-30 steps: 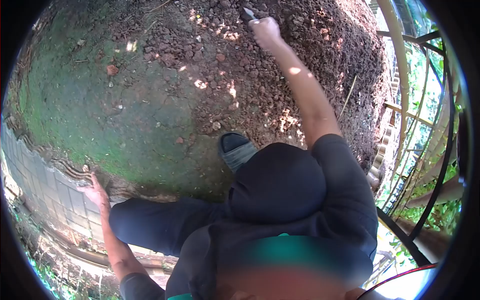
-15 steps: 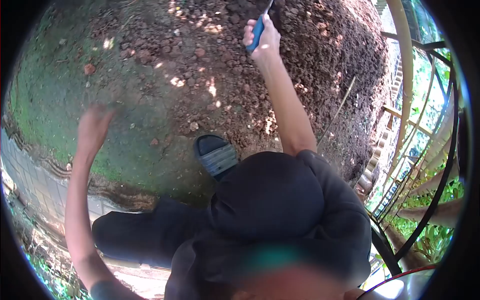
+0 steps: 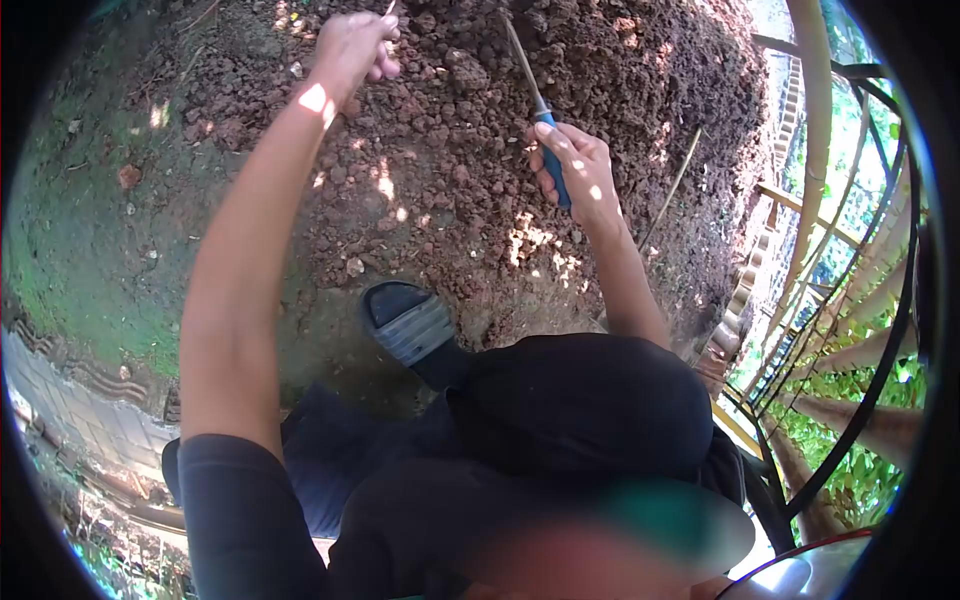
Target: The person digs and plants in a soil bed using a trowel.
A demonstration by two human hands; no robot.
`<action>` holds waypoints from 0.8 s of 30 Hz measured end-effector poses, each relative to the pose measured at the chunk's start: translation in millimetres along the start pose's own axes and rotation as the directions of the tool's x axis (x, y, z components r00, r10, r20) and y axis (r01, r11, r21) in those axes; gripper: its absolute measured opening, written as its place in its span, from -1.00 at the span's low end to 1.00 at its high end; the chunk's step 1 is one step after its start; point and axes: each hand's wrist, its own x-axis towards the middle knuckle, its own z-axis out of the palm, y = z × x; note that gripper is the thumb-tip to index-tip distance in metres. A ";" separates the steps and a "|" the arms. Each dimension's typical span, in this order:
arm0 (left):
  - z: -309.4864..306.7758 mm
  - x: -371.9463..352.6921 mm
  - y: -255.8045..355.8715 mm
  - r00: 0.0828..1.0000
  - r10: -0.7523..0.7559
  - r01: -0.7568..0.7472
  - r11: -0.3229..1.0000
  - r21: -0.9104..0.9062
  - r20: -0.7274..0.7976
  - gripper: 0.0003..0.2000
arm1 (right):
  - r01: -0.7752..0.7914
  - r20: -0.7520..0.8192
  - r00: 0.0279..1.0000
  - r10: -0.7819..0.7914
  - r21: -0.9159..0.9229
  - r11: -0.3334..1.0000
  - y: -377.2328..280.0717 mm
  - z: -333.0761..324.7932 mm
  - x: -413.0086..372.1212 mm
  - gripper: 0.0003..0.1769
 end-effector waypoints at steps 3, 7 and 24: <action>-37.0 -55.2 -9.4 0.998 -0.030 0.018 0.974 -0.227 -0.048 -0.70 | 0.084 0.020 0.996 -0.084 -0.034 0.996 -20.0 25.5 19.7 -0.73; -108.1 -86.4 -19.7 0.918 0.037 -0.031 0.999 0.022 -0.395 -0.75 | 0.374 -0.041 0.919 -0.392 -0.222 0.900 -48.1 68.8 55.7 -0.72; -92.2 115.6 29.1 0.728 0.685 -0.097 0.071 0.993 0.022 -0.82 | 0.056 0.143 0.990 -0.009 -0.328 0.943 1.8 44.9 9.8 -0.61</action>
